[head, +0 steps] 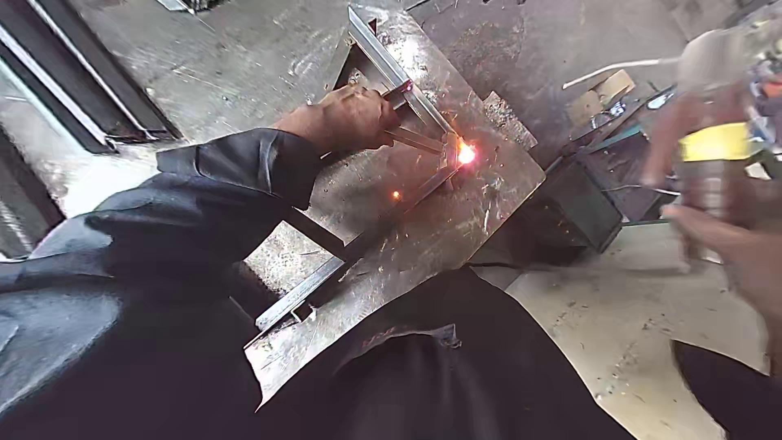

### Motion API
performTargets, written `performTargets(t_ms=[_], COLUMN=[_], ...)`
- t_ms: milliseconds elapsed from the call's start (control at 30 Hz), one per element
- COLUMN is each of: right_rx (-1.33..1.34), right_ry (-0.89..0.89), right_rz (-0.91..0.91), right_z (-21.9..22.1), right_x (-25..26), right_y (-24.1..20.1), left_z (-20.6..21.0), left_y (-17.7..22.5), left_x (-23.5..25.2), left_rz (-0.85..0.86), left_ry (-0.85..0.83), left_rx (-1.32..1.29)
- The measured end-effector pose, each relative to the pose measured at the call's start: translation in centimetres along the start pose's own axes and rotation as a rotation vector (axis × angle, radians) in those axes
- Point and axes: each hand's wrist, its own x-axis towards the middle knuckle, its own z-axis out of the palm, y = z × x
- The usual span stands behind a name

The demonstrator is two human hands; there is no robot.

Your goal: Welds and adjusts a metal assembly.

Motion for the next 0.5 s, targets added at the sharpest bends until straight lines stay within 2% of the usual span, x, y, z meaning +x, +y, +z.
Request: performTargets(t_ms=[167,267,400,500], right_rx=[0.168,0.108,0.062,0.181], right_ry=[-0.061,-0.080,-0.087,-0.055], right_rz=[0.044,-0.009,-0.059,-0.156], right_z=[11.8,17.0,20.8,21.5], right_x=[6.8,10.0,11.5,11.1], right_y=[3.8,5.4,7.5,9.7], left_z=[0.3,0.4,-0.3,-0.2], left_y=[0.8,2.5,5.4,8.0], left_x=[0.8,1.2,-0.8,-4.5], left_rz=[-0.056,-0.136,-0.318,-0.549], left_ry=[-0.028,-0.085,-0.094,-0.027], left_rx=[0.018,-0.024,-0.168,-0.293])
